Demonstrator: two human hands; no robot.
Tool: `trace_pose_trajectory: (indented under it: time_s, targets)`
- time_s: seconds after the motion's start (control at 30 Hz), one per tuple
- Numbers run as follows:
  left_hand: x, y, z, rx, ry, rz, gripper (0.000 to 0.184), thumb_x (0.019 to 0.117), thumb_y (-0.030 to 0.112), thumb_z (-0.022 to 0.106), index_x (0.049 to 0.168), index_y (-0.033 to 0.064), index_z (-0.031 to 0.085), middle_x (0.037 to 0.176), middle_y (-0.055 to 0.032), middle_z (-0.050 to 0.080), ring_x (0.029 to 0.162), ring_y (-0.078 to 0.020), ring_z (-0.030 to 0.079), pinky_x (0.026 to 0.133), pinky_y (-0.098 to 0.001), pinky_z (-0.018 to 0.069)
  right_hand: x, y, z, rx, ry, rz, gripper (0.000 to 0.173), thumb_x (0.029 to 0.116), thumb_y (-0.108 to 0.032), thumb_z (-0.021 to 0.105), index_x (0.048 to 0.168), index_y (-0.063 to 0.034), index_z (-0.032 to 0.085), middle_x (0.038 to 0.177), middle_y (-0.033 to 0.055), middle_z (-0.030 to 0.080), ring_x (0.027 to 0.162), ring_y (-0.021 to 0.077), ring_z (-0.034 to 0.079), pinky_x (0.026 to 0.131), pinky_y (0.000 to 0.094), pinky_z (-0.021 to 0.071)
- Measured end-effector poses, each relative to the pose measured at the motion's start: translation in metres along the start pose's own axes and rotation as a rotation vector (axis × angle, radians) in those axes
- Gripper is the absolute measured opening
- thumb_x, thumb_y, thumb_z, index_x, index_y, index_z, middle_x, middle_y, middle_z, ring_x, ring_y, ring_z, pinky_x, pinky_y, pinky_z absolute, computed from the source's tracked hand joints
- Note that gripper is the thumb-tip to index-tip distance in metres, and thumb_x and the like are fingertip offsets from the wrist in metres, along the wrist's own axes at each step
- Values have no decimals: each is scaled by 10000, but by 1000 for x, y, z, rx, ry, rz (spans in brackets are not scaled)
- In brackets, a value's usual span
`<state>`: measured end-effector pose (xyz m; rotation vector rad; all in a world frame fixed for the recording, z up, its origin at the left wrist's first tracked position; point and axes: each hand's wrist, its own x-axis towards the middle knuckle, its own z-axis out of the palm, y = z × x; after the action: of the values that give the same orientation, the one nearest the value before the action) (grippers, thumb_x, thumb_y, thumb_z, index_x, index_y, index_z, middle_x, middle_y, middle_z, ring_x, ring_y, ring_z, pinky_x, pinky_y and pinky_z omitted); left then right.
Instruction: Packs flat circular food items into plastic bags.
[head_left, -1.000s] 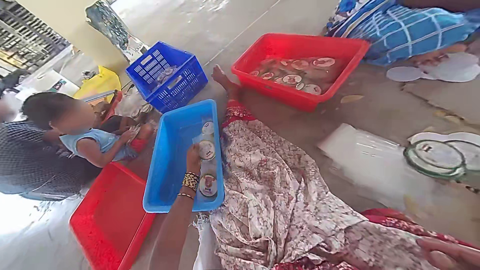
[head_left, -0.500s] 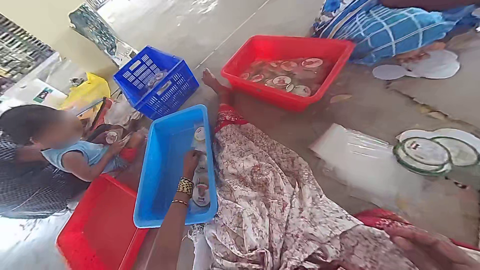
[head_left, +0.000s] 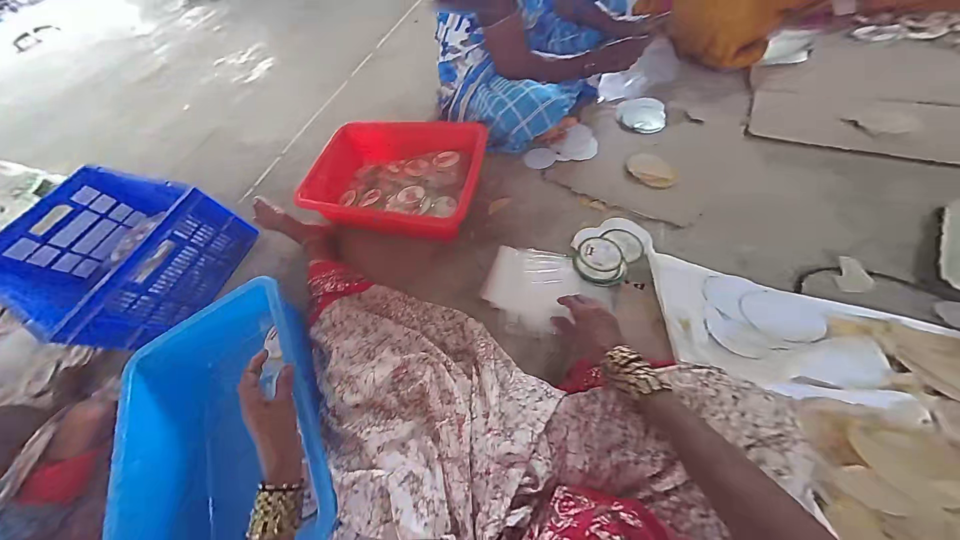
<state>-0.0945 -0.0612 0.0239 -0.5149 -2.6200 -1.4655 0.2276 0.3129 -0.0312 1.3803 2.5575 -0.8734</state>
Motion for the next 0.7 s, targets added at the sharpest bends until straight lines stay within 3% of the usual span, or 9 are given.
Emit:
trace_pose_trajectory:
  time_s: [0.07,0.2,0.27,0.33,0.4,0.47,0.53,0.63,0.7]
  targets:
    - [-11,21,18,-71,-54,84,502,979,131,586,1426,-67,472,1499,-241,473,1401,-292,454,1126,-419,414,17,-2,16,-124,-63,24,537,970,-240,685,1431,1,550,1504,250,485,1394,460,442,1050,610,439]
    - [-40,62,67,-199,-229,183,426,963,84,572,1353,-84,537,1437,-218,538,1325,-243,540,1058,-374,495,21,-13,19,-212,-135,0,293,1019,-5,497,1264,44,649,1374,246,577,1288,452,535,983,582,487]
    - [-58,82,100,-258,-337,190,381,959,77,568,1303,-87,581,1363,-201,603,1261,-219,589,1029,-367,512,21,-7,16,-164,-105,-29,281,1029,-12,469,1212,38,676,1324,230,620,1259,433,565,979,579,483]
    - [-78,102,132,-307,-517,100,358,991,97,539,1305,-66,594,1348,-177,625,1219,-206,610,1021,-375,506,15,2,22,-34,116,-159,252,1039,-89,516,1132,24,721,1215,226,689,1165,429,635,950,579,499]
    - [-96,119,163,-351,-712,-8,399,1036,177,508,1357,-53,569,1351,-167,627,1225,-202,608,1045,-390,485,10,7,36,63,531,-419,196,990,-91,597,1016,-20,778,1076,187,755,1006,398,724,850,554,572]
    - [-112,133,190,-406,-839,-101,510,1043,289,513,1419,-56,511,1381,-166,609,1263,-185,584,1068,-365,467,9,3,41,81,785,-633,194,973,-105,607,991,-67,797,1058,142,774,978,343,747,848,503,595]
    - [-122,146,210,-458,-857,-189,522,1032,305,544,1408,-54,506,1327,-135,634,1210,-126,596,1041,-309,473,3,-3,44,68,872,-763,223,983,-106,576,992,-101,799,1061,111,777,982,298,745,874,449,584]
    - [-126,155,233,-587,-693,-305,256,1007,47,574,1228,-80,598,1094,-115,699,993,-115,669,920,-275,543,-3,-11,45,97,862,-901,236,999,-161,563,1000,-127,797,1056,83,778,990,255,733,908,395,567]
    - [-124,150,242,-622,-629,-265,146,973,-41,577,1091,-75,655,967,-89,715,898,-112,682,868,-266,562,-6,-11,43,210,764,-893,446,1043,-473,506,1094,-123,779,1132,89,759,1079,251,709,955,399,557]
